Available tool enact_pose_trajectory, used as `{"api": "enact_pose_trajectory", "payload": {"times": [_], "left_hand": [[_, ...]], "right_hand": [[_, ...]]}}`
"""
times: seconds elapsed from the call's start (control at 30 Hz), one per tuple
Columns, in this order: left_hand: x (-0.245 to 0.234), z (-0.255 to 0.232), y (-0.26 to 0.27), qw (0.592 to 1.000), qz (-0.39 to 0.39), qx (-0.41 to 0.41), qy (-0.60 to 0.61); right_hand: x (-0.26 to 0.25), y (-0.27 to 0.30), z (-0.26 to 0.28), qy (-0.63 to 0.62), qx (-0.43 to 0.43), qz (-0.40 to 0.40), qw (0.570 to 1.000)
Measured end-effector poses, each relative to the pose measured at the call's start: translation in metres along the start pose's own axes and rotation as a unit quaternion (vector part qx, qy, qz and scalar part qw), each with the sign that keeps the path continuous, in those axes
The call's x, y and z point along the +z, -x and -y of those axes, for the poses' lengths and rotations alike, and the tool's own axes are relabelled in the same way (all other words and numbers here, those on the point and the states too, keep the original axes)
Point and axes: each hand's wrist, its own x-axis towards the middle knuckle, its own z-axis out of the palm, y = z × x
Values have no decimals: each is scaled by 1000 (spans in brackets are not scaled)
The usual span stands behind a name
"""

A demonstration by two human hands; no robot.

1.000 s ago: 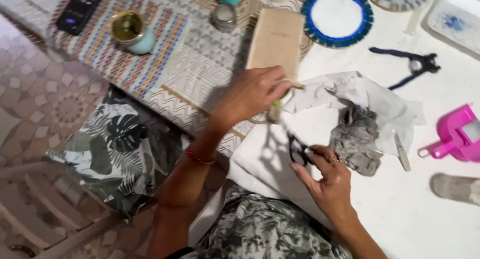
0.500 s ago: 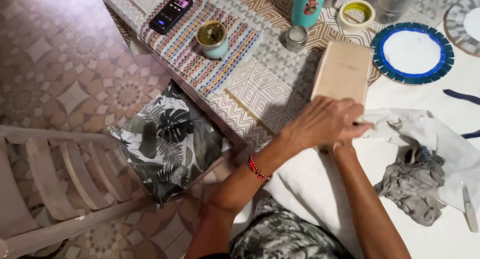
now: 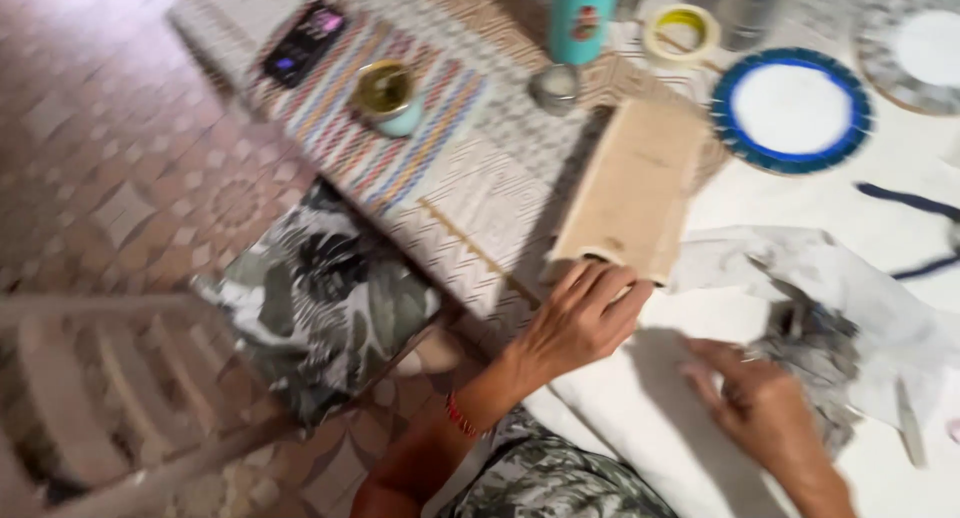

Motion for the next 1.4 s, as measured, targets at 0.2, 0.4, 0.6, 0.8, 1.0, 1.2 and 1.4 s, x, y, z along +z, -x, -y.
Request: {"api": "enact_pose_trajectory", "payload": {"times": [0.2, 0.4, 0.6, 0.8, 1.0, 1.2, 1.4], "left_hand": [[53, -51, -29, 976, -147, 79, 140], [130, -79, -68, 955, -66, 153, 247], [193, -86, -79, 944, -73, 131, 294], [219, -79, -42, 955, -88, 142, 244], [209, -80, -54, 953, -191, 21, 232], [199, -68, -67, 749, 18, -416, 516], [212, -72, -59, 439, -110, -386, 804]], "right_hand": [[-108, 16, -112, 143, 176, -165, 960], [-159, -22, -199, -6, 195, -359, 913], [-127, -105, -284, 117, 314, -267, 904], [-19, -169, -402, 183, 240, -213, 929], [-11, -161, -364, 83, 273, -190, 939], [15, -17, -220, 25, 182, -195, 963], [17, 18, -65, -27, 141, -236, 961]]}}
